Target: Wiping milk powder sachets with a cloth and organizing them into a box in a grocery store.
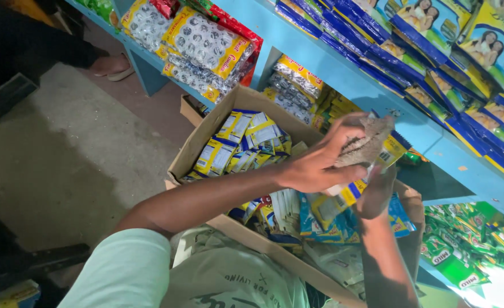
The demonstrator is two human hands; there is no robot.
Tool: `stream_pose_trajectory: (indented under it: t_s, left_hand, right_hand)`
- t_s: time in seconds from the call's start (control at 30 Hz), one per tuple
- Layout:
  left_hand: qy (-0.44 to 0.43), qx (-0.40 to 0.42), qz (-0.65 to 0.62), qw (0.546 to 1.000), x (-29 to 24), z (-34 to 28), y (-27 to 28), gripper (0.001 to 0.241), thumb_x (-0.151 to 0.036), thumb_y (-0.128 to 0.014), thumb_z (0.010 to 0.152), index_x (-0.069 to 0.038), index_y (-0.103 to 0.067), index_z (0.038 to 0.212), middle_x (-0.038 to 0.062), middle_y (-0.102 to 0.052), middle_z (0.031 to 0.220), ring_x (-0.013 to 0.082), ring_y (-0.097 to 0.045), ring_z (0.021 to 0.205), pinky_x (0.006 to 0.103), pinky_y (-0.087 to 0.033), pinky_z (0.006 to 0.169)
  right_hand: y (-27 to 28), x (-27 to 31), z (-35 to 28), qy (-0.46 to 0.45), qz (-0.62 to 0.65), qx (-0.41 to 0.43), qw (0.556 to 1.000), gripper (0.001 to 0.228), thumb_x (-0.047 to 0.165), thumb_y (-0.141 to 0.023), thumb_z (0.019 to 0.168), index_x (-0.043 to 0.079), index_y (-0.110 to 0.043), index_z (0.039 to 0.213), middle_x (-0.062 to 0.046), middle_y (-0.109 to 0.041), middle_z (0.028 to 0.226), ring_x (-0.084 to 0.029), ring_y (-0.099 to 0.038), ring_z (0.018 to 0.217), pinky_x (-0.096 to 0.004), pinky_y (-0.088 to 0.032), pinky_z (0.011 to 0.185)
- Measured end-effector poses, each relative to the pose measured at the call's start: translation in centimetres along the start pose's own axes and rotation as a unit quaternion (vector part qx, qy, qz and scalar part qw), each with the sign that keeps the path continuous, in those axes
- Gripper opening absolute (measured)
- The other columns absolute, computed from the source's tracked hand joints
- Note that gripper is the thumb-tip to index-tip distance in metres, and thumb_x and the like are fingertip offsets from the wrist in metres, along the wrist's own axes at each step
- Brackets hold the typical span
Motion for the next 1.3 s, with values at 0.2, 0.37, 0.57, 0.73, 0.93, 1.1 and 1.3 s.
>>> stream_pose_trajectory:
  t_s: [0.2, 0.37, 0.57, 0.73, 0.93, 1.1, 1.3]
  left_hand:
    - [-0.010, -0.010, 0.104, 0.994, 1.8, -4.5, -2.5, 0.083, -0.052, -0.064, 0.101, -0.009, -0.026, 0.160, 0.024, -0.019, 0.167, 0.0518, -0.017, 0.156, 0.0686, -0.019, 0.125]
    - [0.017, -0.015, 0.203, 0.979, 5.5, -5.7, -2.1, 0.057, -0.046, -0.058, 0.105, -0.015, -0.051, 0.153, 0.017, -0.023, 0.172, 0.0546, -0.026, 0.154, 0.0650, -0.032, 0.122]
    - [0.032, -0.041, 0.213, 0.976, 4.1, -3.1, -3.3, 0.052, -0.040, -0.049, 0.112, -0.005, -0.051, 0.150, 0.018, -0.024, 0.170, 0.0542, -0.023, 0.154, 0.0700, -0.029, 0.122]
    - [0.023, 0.059, 0.199, 0.978, 2.2, -4.7, -7.5, 0.059, -0.050, -0.042, 0.109, -0.015, -0.045, 0.157, 0.007, -0.028, 0.172, 0.0420, -0.019, 0.164, 0.0664, -0.012, 0.130]
    - [0.062, 0.020, 0.224, 0.972, 3.9, -3.9, -4.3, 0.051, -0.031, -0.044, 0.112, -0.002, -0.046, 0.154, 0.013, -0.027, 0.170, 0.0479, -0.015, 0.159, 0.0629, -0.032, 0.120]
    - [0.068, 0.141, 0.287, 0.945, 0.2, -7.3, -7.4, 0.063, -0.050, -0.042, 0.107, -0.014, -0.043, 0.158, 0.006, -0.022, 0.174, 0.0385, -0.014, 0.163, 0.0627, -0.010, 0.126]
    - [0.123, 0.056, 0.269, 0.953, 5.5, -4.5, -2.6, 0.060, -0.044, -0.034, 0.111, -0.010, -0.039, 0.161, 0.011, -0.020, 0.173, 0.0449, -0.010, 0.160, 0.0812, -0.013, 0.119]
  right_hand:
    - [1.0, -1.4, -0.5, 0.016, -0.087, 0.047, 0.995, 0.049, 0.024, -0.029, 0.112, 0.009, -0.031, 0.159, -0.007, -0.042, 0.157, -0.019, -0.049, 0.137, -0.032, -0.037, 0.120]
    - [13.2, -9.8, -2.3, -0.022, -0.053, -0.147, 0.987, 0.036, 0.034, -0.055, 0.103, 0.004, -0.059, 0.124, -0.013, -0.065, 0.118, -0.023, -0.066, 0.101, -0.034, -0.055, 0.091]
    - [7.7, -7.7, -3.5, -0.036, 0.009, -0.118, 0.992, 0.061, 0.052, -0.055, 0.098, 0.007, -0.052, 0.139, -0.016, -0.063, 0.131, -0.029, -0.066, 0.113, -0.043, -0.055, 0.100]
    - [12.6, -6.5, -2.8, 0.023, -0.022, -0.091, 0.995, 0.053, 0.050, -0.053, 0.099, 0.009, -0.050, 0.133, -0.013, -0.062, 0.128, -0.023, -0.063, 0.108, -0.034, -0.051, 0.089]
    - [19.2, -11.5, -5.6, 0.091, -0.466, -0.172, 0.863, 0.075, 0.002, -0.056, 0.094, -0.001, -0.020, 0.160, -0.019, -0.025, 0.168, -0.030, -0.026, 0.156, -0.034, -0.019, 0.127]
    - [6.1, -5.2, -2.3, -0.149, 0.400, -0.011, 0.904, 0.080, 0.068, -0.048, 0.096, 0.016, -0.042, 0.156, -0.019, -0.051, 0.150, -0.038, -0.058, 0.126, -0.056, -0.043, 0.113]
    - [13.4, -9.6, -6.6, -0.005, -0.415, -0.263, 0.871, 0.072, -0.003, -0.061, 0.096, 0.005, -0.027, 0.159, -0.016, -0.037, 0.161, -0.024, -0.045, 0.141, -0.030, -0.034, 0.115]
Point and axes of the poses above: each hand's wrist, its own z-axis towards the middle knuckle, its own y-axis out of the back of the hand, x = y × z, the point moved 5 cm from there along z, towards the middle knuckle
